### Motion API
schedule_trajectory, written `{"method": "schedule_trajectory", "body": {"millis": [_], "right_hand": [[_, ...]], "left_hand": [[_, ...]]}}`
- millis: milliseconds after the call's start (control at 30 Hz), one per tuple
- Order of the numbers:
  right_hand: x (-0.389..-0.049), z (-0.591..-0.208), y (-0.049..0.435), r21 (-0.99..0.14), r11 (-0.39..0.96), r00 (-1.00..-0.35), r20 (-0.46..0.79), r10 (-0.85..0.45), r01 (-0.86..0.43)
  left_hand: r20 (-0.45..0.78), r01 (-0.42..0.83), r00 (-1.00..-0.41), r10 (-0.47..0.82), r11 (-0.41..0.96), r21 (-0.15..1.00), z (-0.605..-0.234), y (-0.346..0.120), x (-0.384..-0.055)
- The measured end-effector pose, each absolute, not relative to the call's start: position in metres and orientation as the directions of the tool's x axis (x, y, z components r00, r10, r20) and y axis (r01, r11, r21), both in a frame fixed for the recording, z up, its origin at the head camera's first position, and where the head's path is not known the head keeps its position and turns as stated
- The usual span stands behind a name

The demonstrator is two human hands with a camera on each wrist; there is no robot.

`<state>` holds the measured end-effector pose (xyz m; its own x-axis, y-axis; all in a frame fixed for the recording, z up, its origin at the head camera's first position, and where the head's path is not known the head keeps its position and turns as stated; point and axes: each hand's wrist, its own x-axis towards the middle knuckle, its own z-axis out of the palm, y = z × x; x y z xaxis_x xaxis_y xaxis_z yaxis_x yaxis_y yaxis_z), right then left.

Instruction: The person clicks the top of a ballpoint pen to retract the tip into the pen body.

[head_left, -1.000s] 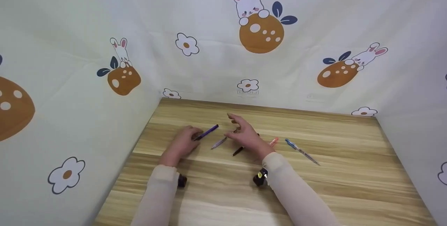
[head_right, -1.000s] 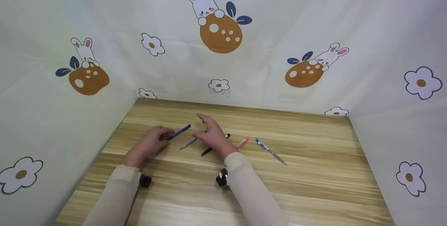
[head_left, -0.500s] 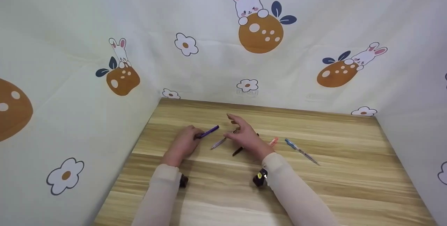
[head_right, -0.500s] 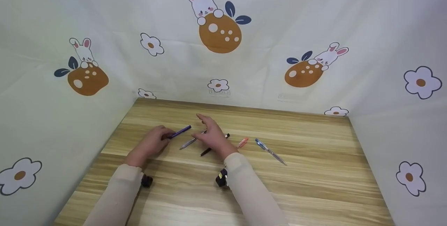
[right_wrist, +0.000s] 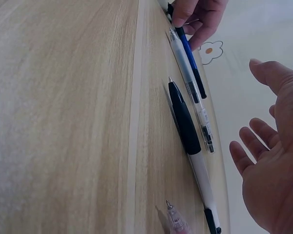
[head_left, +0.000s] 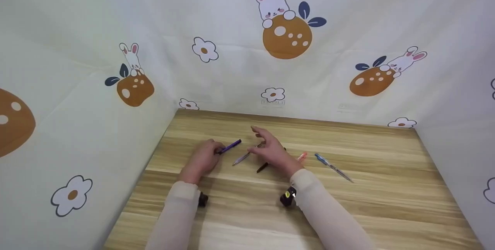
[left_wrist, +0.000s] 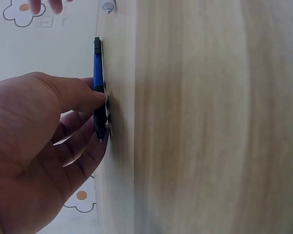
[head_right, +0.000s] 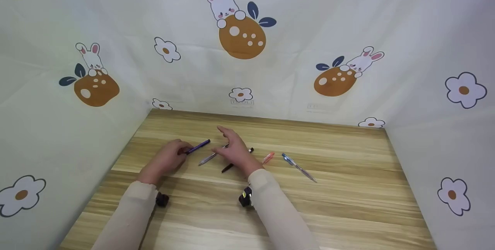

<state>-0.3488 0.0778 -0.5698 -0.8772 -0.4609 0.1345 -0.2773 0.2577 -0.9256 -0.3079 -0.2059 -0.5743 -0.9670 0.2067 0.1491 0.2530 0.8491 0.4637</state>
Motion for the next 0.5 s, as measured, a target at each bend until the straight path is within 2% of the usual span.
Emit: {"method": "schedule_trajectory", "body": {"millis": [167, 500], "right_hand": [[-0.35, -0.569, 0.079, -0.93, 0.263, -0.887, 0.12, -0.445, -0.258], [-0.355, -0.564, 0.082, -0.927, 0.222, -0.88, 0.181, -0.44, -0.302]], "left_hand": [[0.144, 0.237, -0.971, 0.19, 0.826, 0.512, -0.572, -0.205, -0.309], [0.1, 0.2, -0.977, 0.187, 0.658, 0.726, -0.563, -0.193, -0.311]]}}
